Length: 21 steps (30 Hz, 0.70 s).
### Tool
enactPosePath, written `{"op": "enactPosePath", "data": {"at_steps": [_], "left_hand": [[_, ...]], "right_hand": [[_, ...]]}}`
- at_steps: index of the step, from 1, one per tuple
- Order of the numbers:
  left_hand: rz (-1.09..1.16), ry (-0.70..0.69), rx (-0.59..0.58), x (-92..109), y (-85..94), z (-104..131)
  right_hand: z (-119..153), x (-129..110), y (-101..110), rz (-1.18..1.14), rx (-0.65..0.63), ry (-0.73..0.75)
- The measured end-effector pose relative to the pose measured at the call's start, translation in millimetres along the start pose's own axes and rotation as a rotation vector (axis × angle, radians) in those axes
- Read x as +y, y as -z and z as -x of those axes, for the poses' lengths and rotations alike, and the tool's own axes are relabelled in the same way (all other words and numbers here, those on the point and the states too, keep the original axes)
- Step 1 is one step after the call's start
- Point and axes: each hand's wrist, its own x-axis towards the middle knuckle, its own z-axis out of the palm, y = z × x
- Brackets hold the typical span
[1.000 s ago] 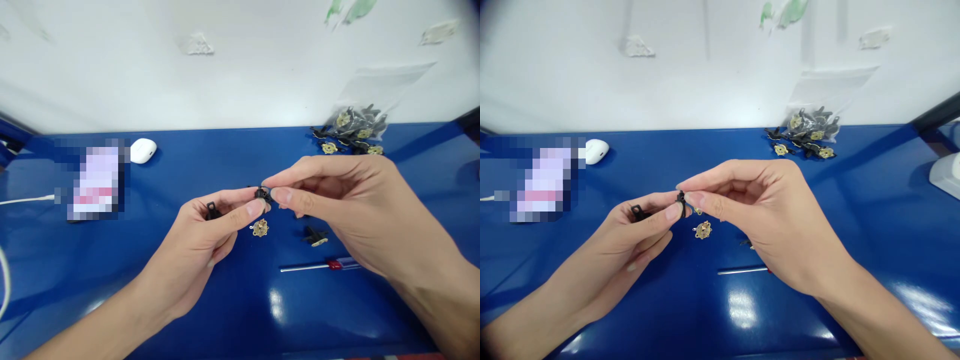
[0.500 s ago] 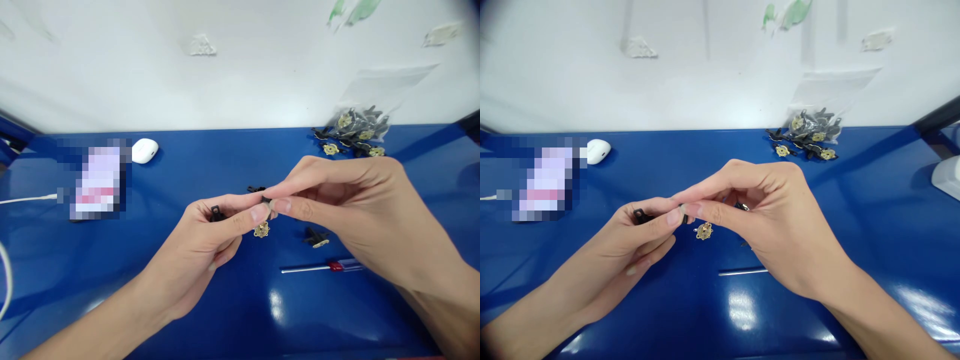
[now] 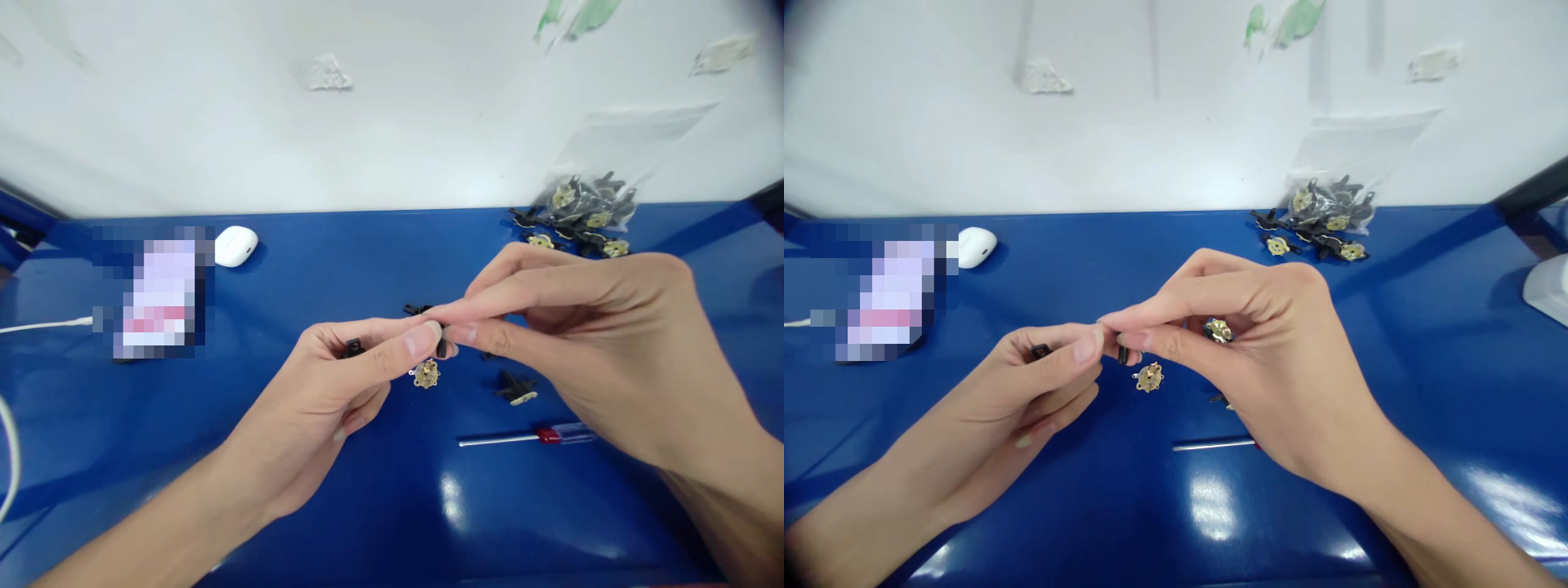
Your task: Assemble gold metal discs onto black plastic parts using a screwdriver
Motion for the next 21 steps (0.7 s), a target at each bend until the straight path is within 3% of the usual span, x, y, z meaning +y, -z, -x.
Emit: {"op": "enactPosePath", "data": {"at_steps": [9, 15, 21], "left_hand": [[0.011, 0.034, 0.016, 0.7, 1.2, -4.4], [-0.012, 0.052, -0.108, 3.7, 8.4, -8.6], [-0.073, 0.180, -0.167, 6.9, 13.6, -13.3]], "right_hand": [[3.0, 4.2, 1.1, 0.067, -0.069, 0.061], [3.1, -5.0, 4.2, 0.013, -0.123, 0.048], [2.1, -9.5, 10.6, 0.086, -0.226, 0.067]]}}
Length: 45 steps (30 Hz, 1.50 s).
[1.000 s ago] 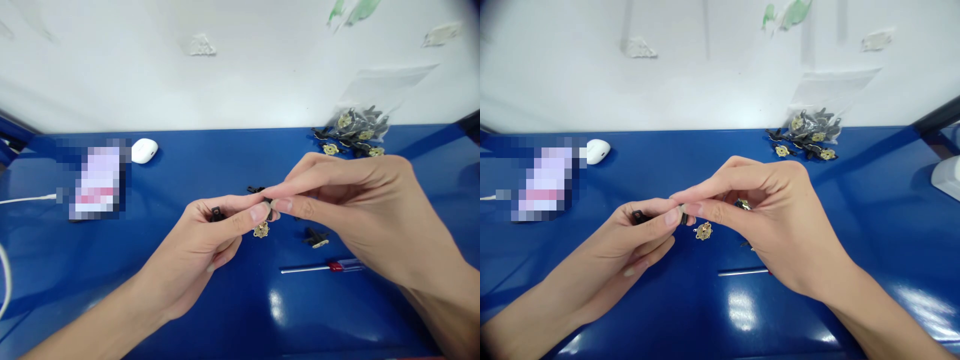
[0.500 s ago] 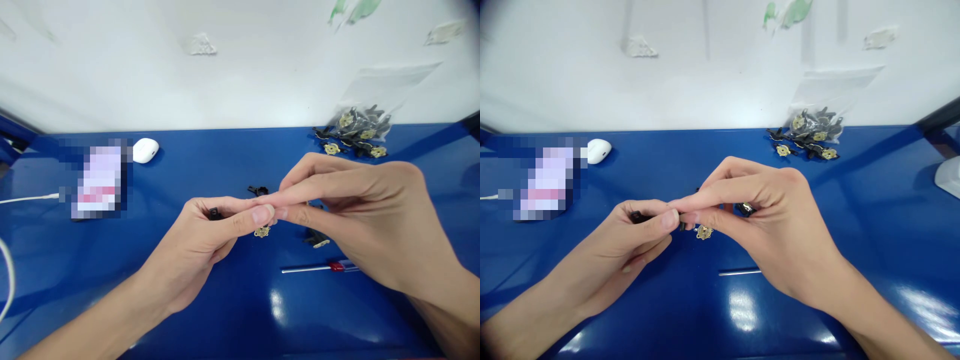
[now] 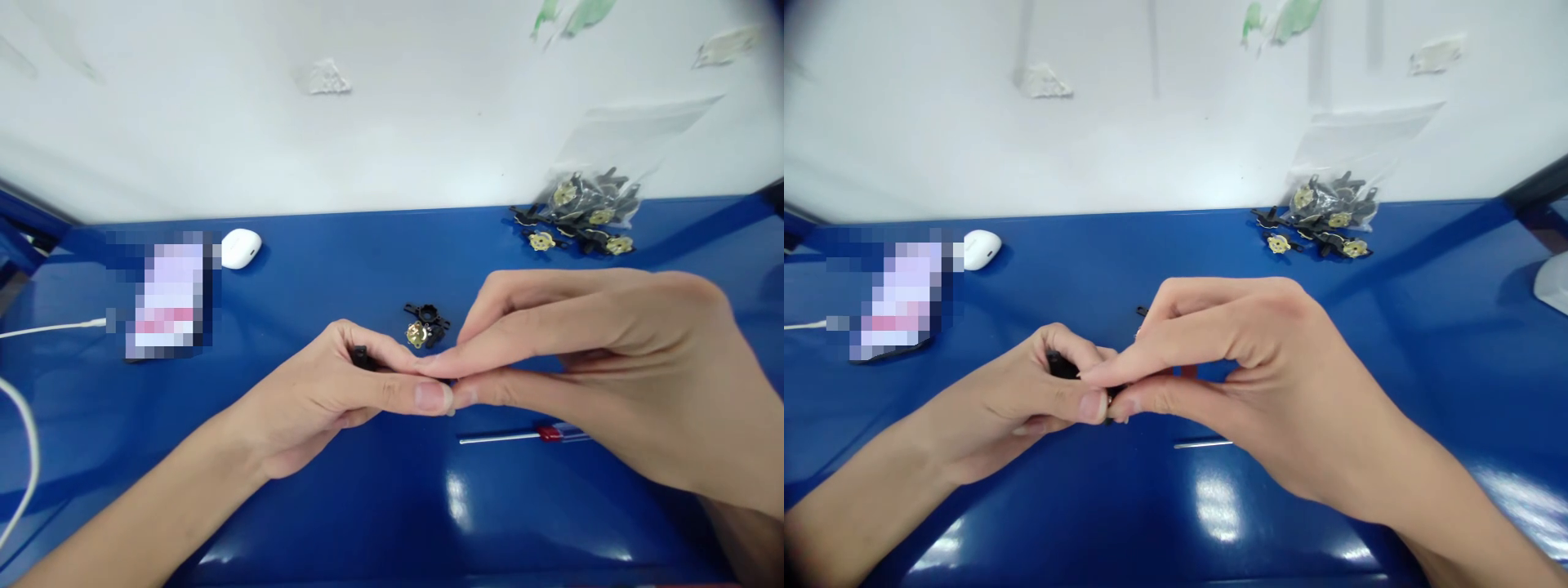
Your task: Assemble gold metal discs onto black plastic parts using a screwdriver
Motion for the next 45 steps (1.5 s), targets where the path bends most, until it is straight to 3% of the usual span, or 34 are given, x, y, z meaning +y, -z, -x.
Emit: {"op": "enactPosePath", "data": {"at_steps": [8, 12, 19, 23, 27, 35, 40, 45], "left_hand": [[-0.037, 0.012, -0.008, 4.0, -2.3, 0.7], [-0.084, -0.067, 0.068, 3.7, -7.3, 1.0], [-0.138, -0.211, 0.105, -2.7, -12.0, 3.4], [-0.149, -0.300, 0.194, -4.7, -14.0, 4.6], [-0.343, -0.484, 0.359, -4.4, -18.5, 9.5], [-0.555, -0.696, 0.654, -5.1, -32.6, 14.7], [-0.746, -0.855, 0.676, -13.7, -28.0, 14.4], [-0.739, -0.922, 0.677, -19.3, -29.2, 16.4]], "right_hand": [[4.0, -3.3, 1.0, 0.210, 0.046, 0.051], [1.5, -0.6, 6.1, 0.265, 0.036, 0.051], [3.0, 3.8, 11.1, 0.464, 0.024, 0.211], [0.9, 4.5, 5.8, 0.323, 0.150, 0.116], [-3.4, 8.2, -7.7, 0.056, 0.280, -0.062], [0.1, 16.0, -27.4, -0.081, 0.212, -0.180], [-3.1, 17.4, -26.3, -0.408, 0.130, -0.280], [-7.3, 17.3, -29.7, -0.756, 0.108, -0.414]]}}
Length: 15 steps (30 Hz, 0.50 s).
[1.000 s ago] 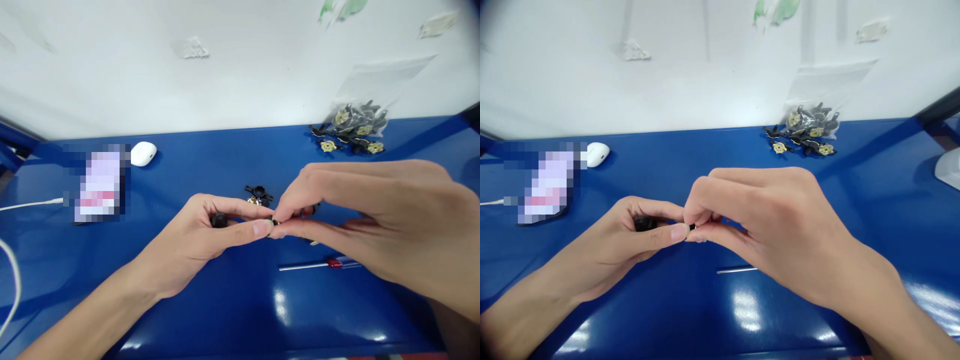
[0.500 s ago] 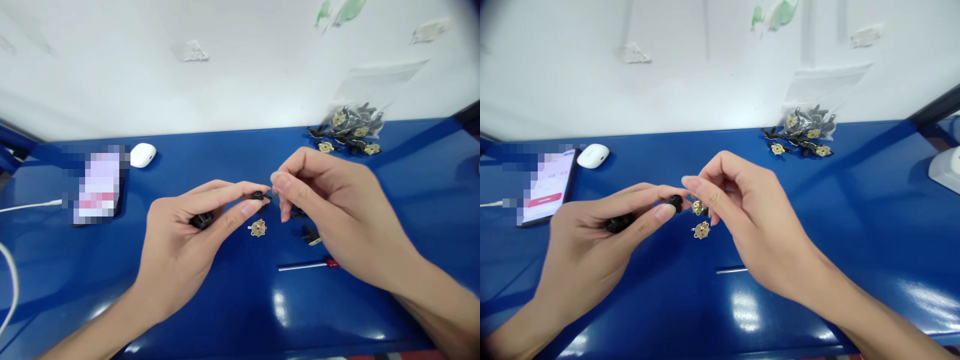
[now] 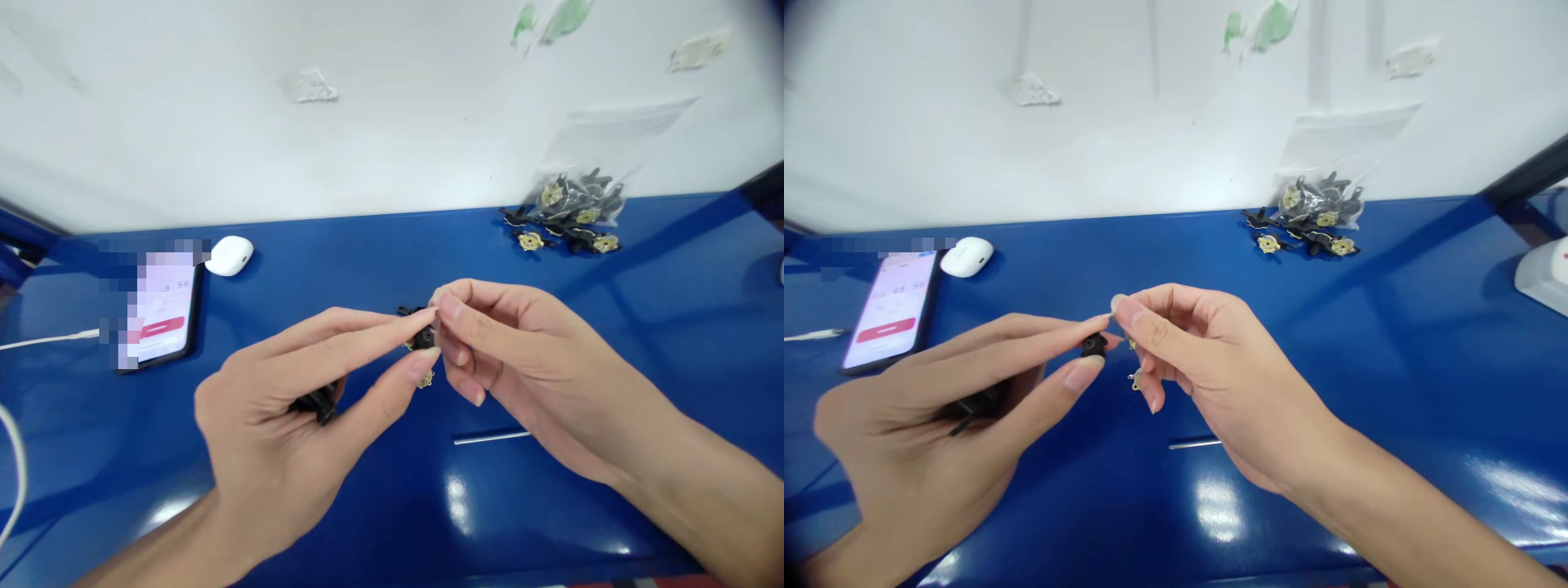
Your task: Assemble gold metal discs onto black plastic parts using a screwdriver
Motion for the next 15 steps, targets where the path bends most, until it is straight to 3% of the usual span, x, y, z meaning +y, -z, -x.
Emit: {"op": "enactPosePath", "data": {"at_steps": [6, 15], "left_hand": [[0.026, -0.024, 0.008, 0.7, -2.3, 2.6], [0.092, -0.044, -0.011, 0.0, -3.9, 2.3]], "right_hand": [[6.6, 7.3, -8.8, -0.211, 0.014, -0.101], [8.5, 12.1, -18.6, -0.383, 0.019, -0.093]]}}
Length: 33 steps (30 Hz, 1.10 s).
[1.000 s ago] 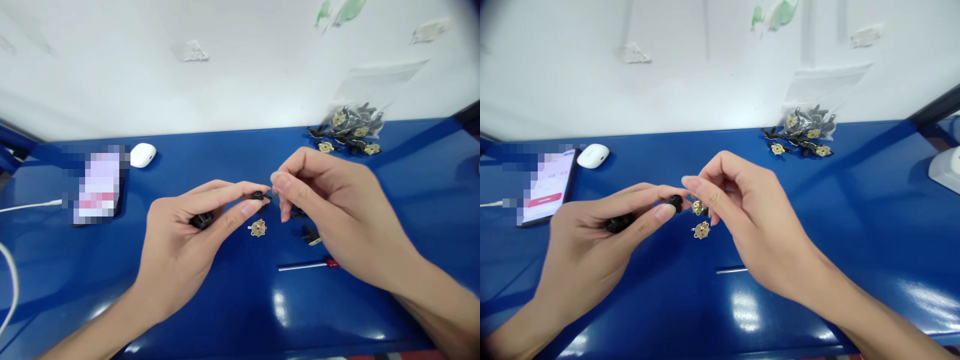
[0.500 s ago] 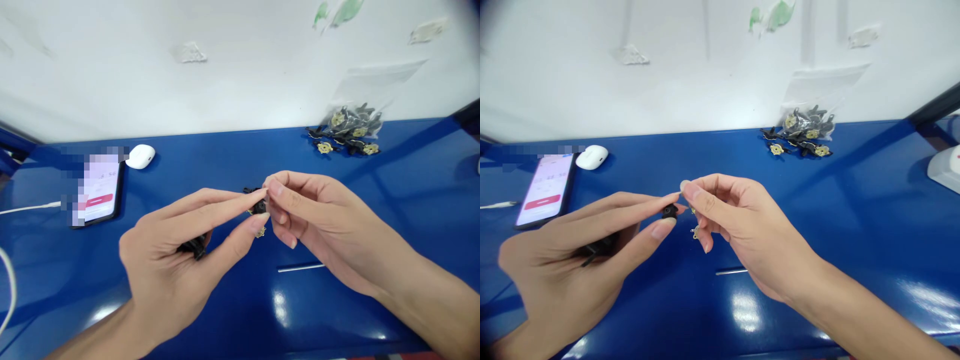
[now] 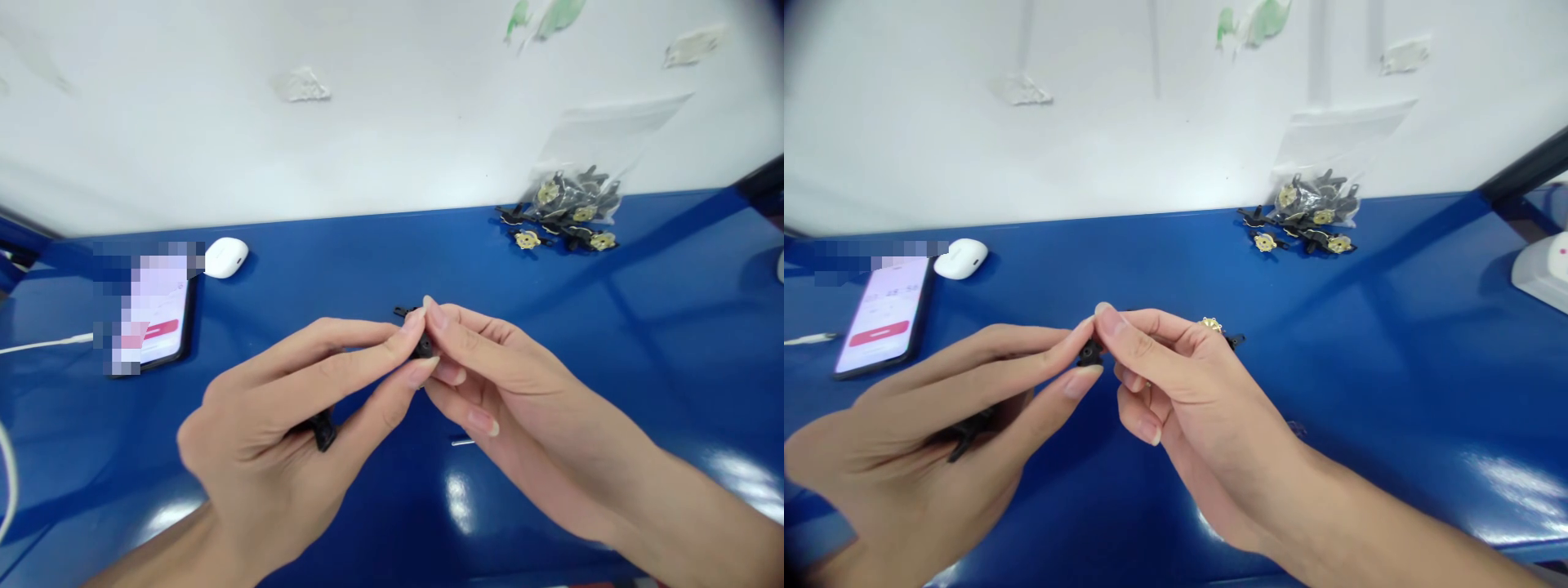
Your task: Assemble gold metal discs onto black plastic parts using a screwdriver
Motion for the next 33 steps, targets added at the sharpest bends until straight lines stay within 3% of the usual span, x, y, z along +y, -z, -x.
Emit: {"op": "enactPosePath", "data": {"at_steps": [11, 19, 24, 28, 33], "left_hand": [[-0.057, 0.030, 0.028, 0.6, -1.6, 6.1], [0.038, 0.079, 0.092, 1.3, 4.6, 8.8], [0.097, 0.072, 0.105, 4.8, 6.5, 5.2], [0.147, 0.066, 0.049, 8.2, 7.6, 2.7], [0.159, 0.044, -0.027, 9.6, 13.5, 4.1]], "right_hand": [[3.1, 4.0, -0.8, 0.045, 0.027, 0.015], [0.5, 6.1, 1.0, 0.399, 0.034, 0.274], [-3.4, -2.0, 4.1, 0.440, -0.082, 0.406], [-4.3, -15.6, 6.0, 0.436, -0.156, 0.339], [-4.8, -17.5, 9.7, 0.496, -0.162, 0.418]]}}
